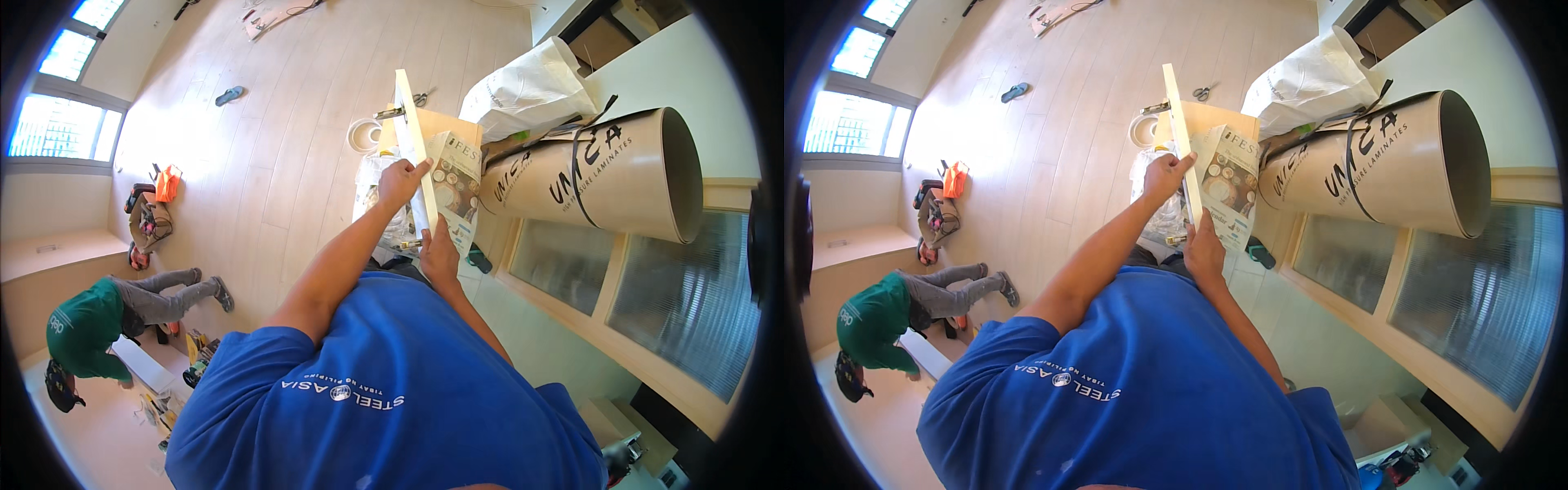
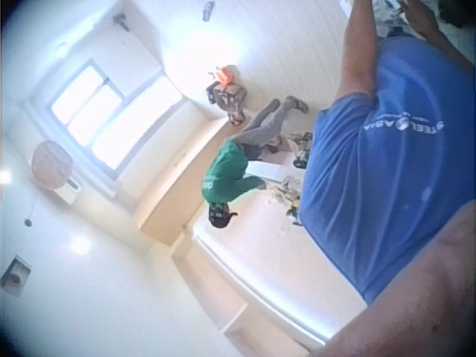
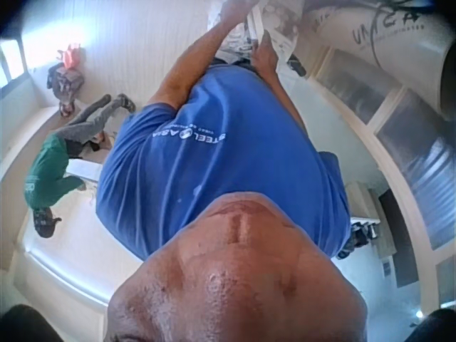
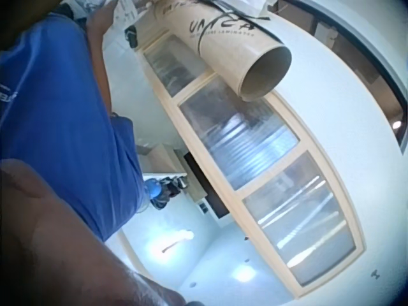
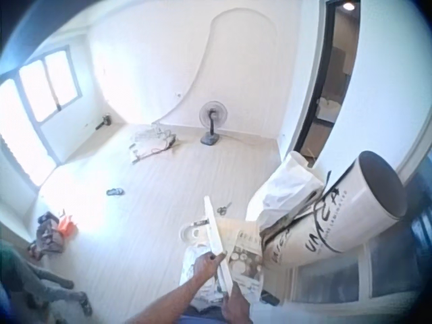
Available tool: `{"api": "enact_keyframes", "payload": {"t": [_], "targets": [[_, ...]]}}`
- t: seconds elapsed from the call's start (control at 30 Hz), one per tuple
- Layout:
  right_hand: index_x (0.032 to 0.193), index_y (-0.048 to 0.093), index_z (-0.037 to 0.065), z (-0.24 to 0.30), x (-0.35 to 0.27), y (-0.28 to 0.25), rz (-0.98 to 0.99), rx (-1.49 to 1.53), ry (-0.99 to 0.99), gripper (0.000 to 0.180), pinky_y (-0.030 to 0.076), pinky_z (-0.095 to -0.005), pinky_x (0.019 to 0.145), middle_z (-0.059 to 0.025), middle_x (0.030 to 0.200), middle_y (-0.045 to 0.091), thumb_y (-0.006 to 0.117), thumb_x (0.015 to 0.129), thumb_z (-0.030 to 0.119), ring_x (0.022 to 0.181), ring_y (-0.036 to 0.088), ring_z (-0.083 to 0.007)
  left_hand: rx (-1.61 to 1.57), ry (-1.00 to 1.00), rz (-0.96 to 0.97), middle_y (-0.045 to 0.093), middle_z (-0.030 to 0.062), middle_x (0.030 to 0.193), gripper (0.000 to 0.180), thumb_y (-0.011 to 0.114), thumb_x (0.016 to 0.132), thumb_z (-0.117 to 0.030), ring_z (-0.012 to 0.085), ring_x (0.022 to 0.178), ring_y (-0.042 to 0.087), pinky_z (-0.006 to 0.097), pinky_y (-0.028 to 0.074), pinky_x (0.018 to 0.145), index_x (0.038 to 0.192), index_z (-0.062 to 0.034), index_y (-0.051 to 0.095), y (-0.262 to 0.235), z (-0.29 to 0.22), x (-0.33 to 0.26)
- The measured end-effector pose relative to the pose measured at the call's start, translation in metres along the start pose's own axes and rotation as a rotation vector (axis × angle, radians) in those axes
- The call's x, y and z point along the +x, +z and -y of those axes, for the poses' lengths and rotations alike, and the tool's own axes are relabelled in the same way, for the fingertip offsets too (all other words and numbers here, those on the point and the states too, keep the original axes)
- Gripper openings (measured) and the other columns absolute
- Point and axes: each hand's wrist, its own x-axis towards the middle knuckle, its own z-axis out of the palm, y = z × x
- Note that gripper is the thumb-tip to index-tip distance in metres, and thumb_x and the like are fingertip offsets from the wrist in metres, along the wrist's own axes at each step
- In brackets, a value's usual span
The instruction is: The person aligns and fits a white plastic edge strip along the edge of a white cabinet door, pressing it into place. The person repeatedly adjusts the strip and the door to ensure proper alignment.
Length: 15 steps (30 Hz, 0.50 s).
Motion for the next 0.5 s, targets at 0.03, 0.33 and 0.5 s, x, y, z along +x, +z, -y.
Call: {"api": "enact_keyframes", "payload": {"t": [0.03,0.33,0.5], "targets": [[0.161,0.041,0.000,0.000,0.001,-0.004,0.022,0.004,0.016,0.061,0.055,-0.0580,0.101,-0.0296,0.148,0.062,0.057,0.111,0.031,0.119,0.069,-0.0505,0.002,0.005,-0.027,0.077,0.0231,0.084,0.074,0.073,0.089,-0.074,0.0390,0.086,0.076,0.048,0.058,0.080,0.086,0.0005,0.077,0.000,-0.006,0.003],[0.162,0.039,0.001,-0.003,0.010,-0.003,-0.027,0.014,-0.032,0.063,0.056,-0.0571,0.101,-0.0280,0.147,0.064,0.059,0.110,0.030,0.119,0.070,-0.0497,0.010,-0.002,-0.107,0.077,0.0239,0.083,0.080,0.073,0.087,-0.078,0.0380,0.082,0.076,0.048,0.058,0.080,0.084,0.0018,0.077,-0.001,-0.021,0.049],[0.160,0.040,0.002,-0.002,0.010,-0.004,-0.035,0.016,-0.036,0.060,0.056,-0.0581,0.099,-0.0287,0.145,0.065,0.059,0.110,0.030,0.117,0.070,-0.0497,-0.015,-0.002,-0.100,0.076,0.0214,0.080,0.082,0.072,0.086,-0.080,0.0368,0.082,0.075,0.048,0.058,0.080,0.080,0.0016,0.076,-0.003,-0.024,0.075]]}}
